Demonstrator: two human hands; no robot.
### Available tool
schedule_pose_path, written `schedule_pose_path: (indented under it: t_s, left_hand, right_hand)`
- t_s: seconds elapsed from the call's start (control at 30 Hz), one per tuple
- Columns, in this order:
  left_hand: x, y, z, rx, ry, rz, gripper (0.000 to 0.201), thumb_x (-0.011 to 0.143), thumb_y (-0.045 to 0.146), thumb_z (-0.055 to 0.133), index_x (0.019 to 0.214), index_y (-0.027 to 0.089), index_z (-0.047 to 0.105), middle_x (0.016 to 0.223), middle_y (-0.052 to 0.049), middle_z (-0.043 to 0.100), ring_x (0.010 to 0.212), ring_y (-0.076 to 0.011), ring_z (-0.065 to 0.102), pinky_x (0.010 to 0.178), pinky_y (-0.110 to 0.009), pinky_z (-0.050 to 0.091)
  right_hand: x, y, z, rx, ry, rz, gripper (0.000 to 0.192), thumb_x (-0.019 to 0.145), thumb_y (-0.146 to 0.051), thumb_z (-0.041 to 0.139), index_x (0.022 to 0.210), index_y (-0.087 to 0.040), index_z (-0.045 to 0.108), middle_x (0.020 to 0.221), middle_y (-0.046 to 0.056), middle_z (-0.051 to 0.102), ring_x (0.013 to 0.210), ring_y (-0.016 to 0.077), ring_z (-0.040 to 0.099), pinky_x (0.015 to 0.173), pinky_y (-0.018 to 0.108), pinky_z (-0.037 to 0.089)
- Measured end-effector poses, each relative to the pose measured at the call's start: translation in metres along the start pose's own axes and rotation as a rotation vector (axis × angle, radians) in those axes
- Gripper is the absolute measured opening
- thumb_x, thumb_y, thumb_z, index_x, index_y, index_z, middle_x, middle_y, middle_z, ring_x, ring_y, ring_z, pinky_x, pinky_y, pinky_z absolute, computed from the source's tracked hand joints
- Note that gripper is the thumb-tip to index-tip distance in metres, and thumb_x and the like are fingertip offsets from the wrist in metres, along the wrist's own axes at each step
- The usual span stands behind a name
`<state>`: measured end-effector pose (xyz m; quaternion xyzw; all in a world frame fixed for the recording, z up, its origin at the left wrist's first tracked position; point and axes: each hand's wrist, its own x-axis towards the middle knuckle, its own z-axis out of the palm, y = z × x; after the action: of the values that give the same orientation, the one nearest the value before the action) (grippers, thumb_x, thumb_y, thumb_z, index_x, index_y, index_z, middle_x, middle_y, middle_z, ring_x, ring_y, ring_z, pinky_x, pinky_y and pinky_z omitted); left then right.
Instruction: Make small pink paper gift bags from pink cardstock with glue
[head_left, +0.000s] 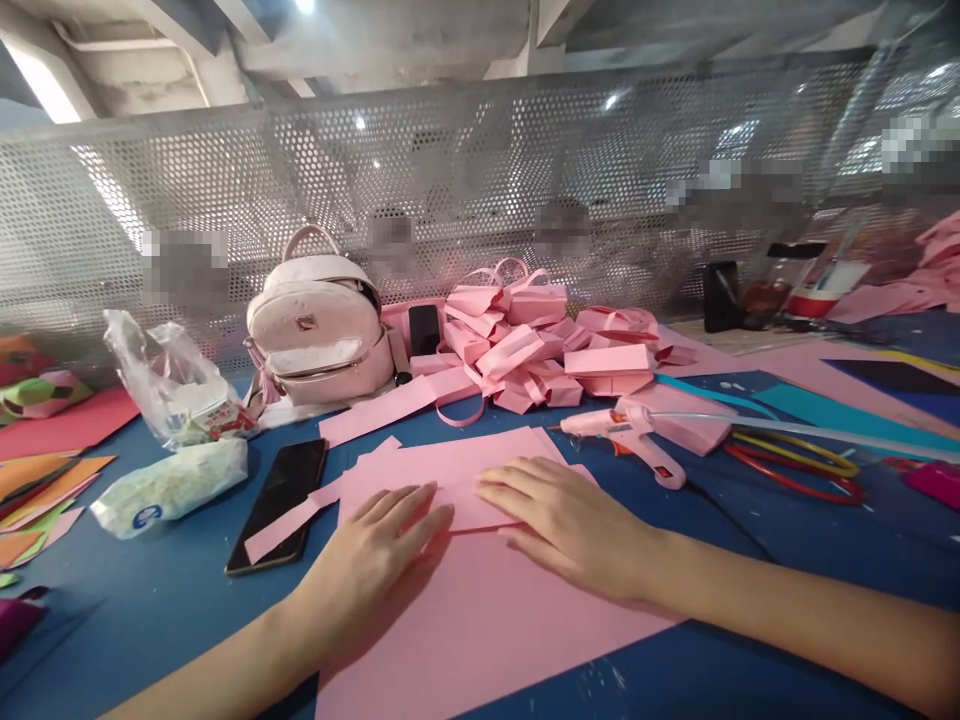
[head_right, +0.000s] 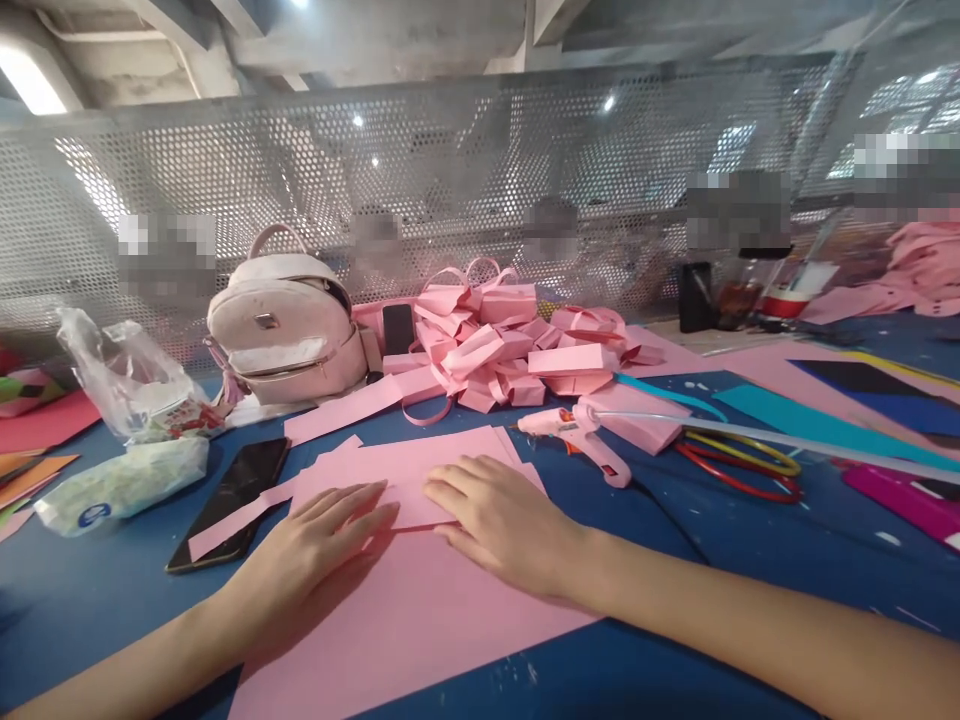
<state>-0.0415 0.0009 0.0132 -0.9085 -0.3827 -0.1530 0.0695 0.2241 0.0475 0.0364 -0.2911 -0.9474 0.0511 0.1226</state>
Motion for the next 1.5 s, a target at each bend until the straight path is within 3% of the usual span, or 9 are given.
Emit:
schedule_pose_path:
  t_s: [0.2,0.37,0.47,0.63,1.0,1.13,1.27,1.4,1.5]
  left_hand:
    - [-0.001,0.007,0.001,-0.016,-0.078,0.025,0.039,0.102,0.028,0.046,0.140,0.021,0.052,0.147,-0.017,0.054,0.128,-0.0339,0.058,0.099,-0.051,0.055]
    - [-0.012,0.006,0.019,0.032,-0.057,0.096,0.084,0.097,0.062,0.047,0.160,0.015,0.020,0.155,-0.023,0.042,0.144,-0.0409,0.039,0.109,-0.056,0.046]
    - [-0.019,0.005,0.031,0.050,-0.029,0.102,0.094,0.094,0.071,0.042,0.161,0.012,0.015,0.157,-0.022,0.039,0.147,-0.0393,0.035,0.112,-0.051,0.043]
    - [-0.025,0.003,0.046,0.107,0.017,0.085,0.066,0.104,0.044,0.043,0.159,0.012,0.026,0.155,-0.019,0.043,0.146,-0.0352,0.037,0.114,-0.045,0.041]
    - [-0.023,-0.002,0.047,0.230,0.023,0.129,0.065,0.104,0.049,0.038,0.155,0.010,0.035,0.151,-0.018,0.050,0.144,-0.0327,0.042,0.115,-0.041,0.040]
    - [-0.025,0.002,0.052,0.202,0.016,0.053,0.061,0.107,0.045,0.033,0.158,0.012,0.029,0.158,-0.015,0.041,0.150,-0.0304,0.030,0.121,-0.045,0.030]
    - [-0.017,-0.004,0.040,0.104,-0.001,0.060,0.068,0.104,0.050,0.035,0.156,0.007,0.029,0.158,-0.016,0.041,0.147,-0.0298,0.037,0.115,-0.044,0.040]
    - [-0.007,-0.013,0.017,-0.004,-0.022,-0.017,0.061,0.091,0.011,0.045,0.151,0.008,0.036,0.149,-0.013,0.055,0.129,-0.0275,0.057,0.104,-0.043,0.052]
    - [-0.004,-0.011,0.009,-0.020,-0.030,-0.049,0.071,0.078,0.004,0.048,0.149,0.009,0.038,0.139,-0.013,0.063,0.118,-0.0287,0.062,0.098,-0.044,0.055]
  right_hand:
    - [0.003,0.005,0.018,0.152,-0.081,0.055,0.066,0.099,-0.046,0.056,0.155,-0.016,0.039,0.159,0.015,0.040,0.146,0.0296,0.037,0.121,0.051,0.032]
    - [-0.002,0.005,0.027,0.193,-0.138,0.055,0.077,0.095,-0.049,0.062,0.159,-0.021,0.029,0.163,0.013,0.030,0.150,0.0304,0.031,0.124,0.050,0.026]
    - [-0.006,0.008,0.034,0.217,-0.143,0.034,0.074,0.098,-0.049,0.057,0.159,-0.020,0.027,0.164,0.012,0.028,0.150,0.0317,0.030,0.124,0.052,0.026]
    - [-0.013,0.015,0.044,0.190,-0.110,-0.011,0.075,0.100,-0.047,0.052,0.161,-0.021,0.017,0.166,0.010,0.023,0.151,0.0323,0.027,0.123,0.051,0.027]
    - [-0.012,0.015,0.043,0.174,-0.129,0.008,0.072,0.101,-0.040,0.049,0.162,-0.022,0.015,0.166,0.007,0.023,0.151,0.0290,0.029,0.124,0.047,0.027]
    - [-0.010,0.014,0.040,0.193,-0.128,0.027,0.071,0.099,-0.036,0.053,0.161,-0.020,0.021,0.165,0.008,0.026,0.150,0.0282,0.030,0.124,0.046,0.028]
    - [-0.011,0.014,0.038,0.112,-0.099,-0.006,0.072,0.100,-0.037,0.052,0.161,-0.019,0.020,0.166,0.008,0.026,0.151,0.0266,0.028,0.123,0.047,0.031]
    - [-0.010,0.009,0.035,-0.033,0.021,-0.075,0.070,0.098,-0.029,0.053,0.160,-0.015,0.023,0.163,0.010,0.033,0.149,0.0264,0.032,0.122,0.047,0.033]
    - [-0.008,0.004,0.032,-0.121,0.130,-0.114,0.057,0.097,-0.025,0.053,0.152,-0.013,0.042,0.154,0.010,0.049,0.139,0.0256,0.047,0.118,0.044,0.037]
